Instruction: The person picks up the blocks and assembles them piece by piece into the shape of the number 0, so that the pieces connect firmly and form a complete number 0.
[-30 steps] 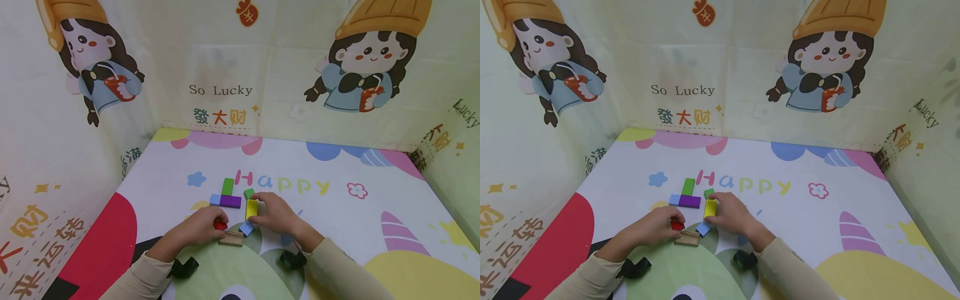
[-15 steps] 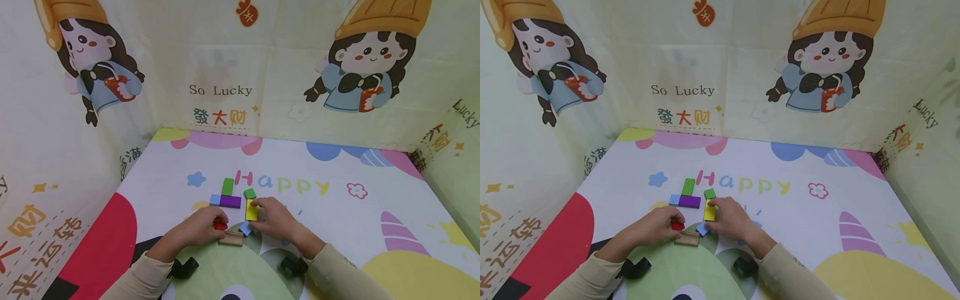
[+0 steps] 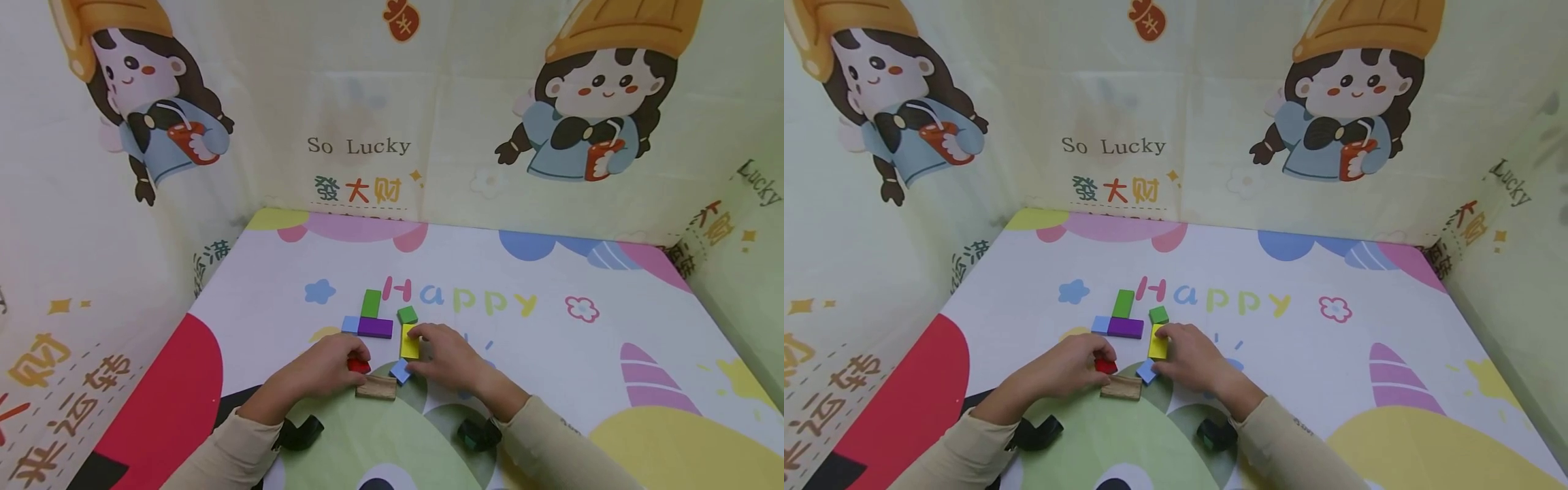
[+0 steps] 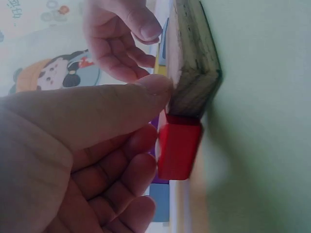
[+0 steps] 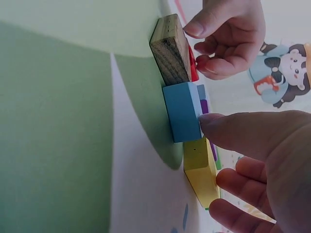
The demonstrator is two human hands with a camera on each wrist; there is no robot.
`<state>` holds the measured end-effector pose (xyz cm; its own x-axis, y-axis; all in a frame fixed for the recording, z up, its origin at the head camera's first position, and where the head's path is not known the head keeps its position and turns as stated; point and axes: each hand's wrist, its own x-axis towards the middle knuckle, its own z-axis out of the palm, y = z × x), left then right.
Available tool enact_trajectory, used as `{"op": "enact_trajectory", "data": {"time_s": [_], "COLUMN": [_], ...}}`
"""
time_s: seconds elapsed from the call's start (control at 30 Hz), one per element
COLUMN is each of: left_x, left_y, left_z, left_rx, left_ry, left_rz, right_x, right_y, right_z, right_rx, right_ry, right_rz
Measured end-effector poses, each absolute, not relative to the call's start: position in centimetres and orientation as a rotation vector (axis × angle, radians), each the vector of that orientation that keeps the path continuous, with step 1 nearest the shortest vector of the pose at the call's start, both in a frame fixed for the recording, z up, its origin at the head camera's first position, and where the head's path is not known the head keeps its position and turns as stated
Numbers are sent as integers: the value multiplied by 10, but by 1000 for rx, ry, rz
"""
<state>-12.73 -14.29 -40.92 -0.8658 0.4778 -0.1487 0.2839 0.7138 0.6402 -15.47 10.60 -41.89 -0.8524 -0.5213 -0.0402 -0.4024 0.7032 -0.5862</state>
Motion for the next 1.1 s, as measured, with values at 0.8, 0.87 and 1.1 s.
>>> {"op": "enact_trajectory", "data": {"time_s": [0.8,0.87,1.1], "left_x": [-138,-141,-154], "left_y": [-142,-143,-148], "left_z": [-409,-410,-415], "left_rx": [477,450,421], "left_ry": [2665,2675,2592], "left_rz": [925,950,1060], "right_x": [-154,-155,-155], "right_y": [103,103,102], "right_z": [-417,-416,-415], "right_rx": [-681,-684,-686], "right_ry": [2717,2712,2698], "right_rz": [-838,-841,-838]}}
